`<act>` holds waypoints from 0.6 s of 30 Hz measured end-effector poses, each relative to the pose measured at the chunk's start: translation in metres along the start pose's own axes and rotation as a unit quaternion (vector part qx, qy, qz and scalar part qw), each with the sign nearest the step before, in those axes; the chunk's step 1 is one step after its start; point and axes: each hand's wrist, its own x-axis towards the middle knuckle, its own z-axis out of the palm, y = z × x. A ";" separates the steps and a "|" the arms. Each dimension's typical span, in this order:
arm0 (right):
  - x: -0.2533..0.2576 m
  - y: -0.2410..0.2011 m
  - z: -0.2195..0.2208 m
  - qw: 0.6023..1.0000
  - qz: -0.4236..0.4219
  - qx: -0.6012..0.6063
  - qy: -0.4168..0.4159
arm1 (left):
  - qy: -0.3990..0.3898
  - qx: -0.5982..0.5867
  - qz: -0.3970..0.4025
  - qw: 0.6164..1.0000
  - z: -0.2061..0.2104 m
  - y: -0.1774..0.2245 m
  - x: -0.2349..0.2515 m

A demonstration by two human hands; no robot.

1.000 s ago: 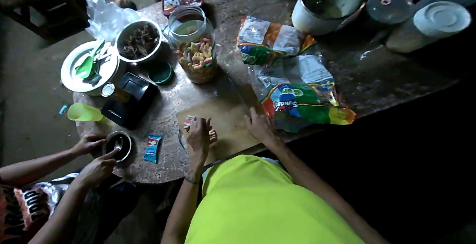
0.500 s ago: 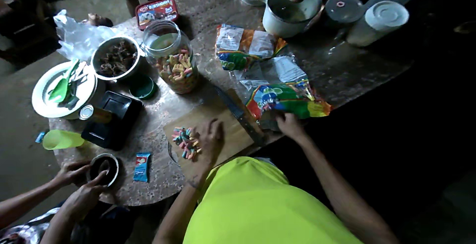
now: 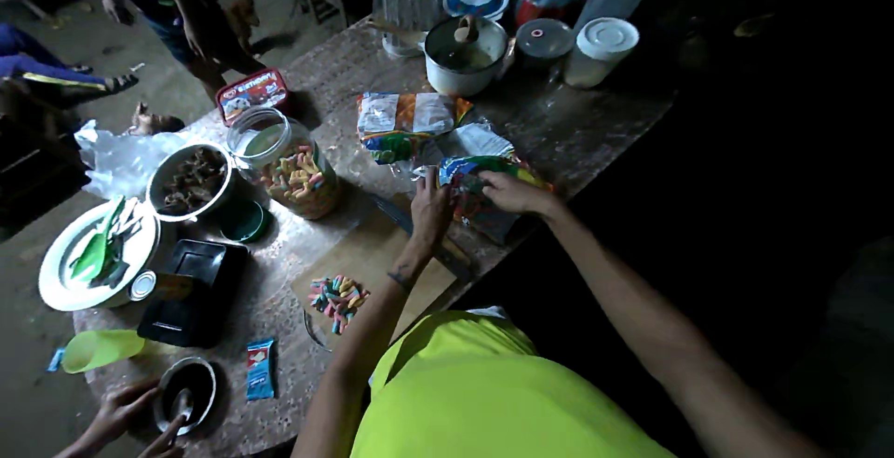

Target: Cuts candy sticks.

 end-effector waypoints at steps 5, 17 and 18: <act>0.030 0.042 0.067 0.998 0.047 -0.013 -0.028 | -0.004 -0.043 0.001 0.999 0.016 -0.004 -0.001; 0.005 0.056 0.094 0.995 0.083 0.049 0.018 | -0.106 -0.034 0.066 0.992 0.008 -0.019 -0.015; 0.005 0.044 0.087 0.996 0.074 0.047 0.031 | -0.126 -0.010 0.051 0.991 0.004 -0.014 -0.013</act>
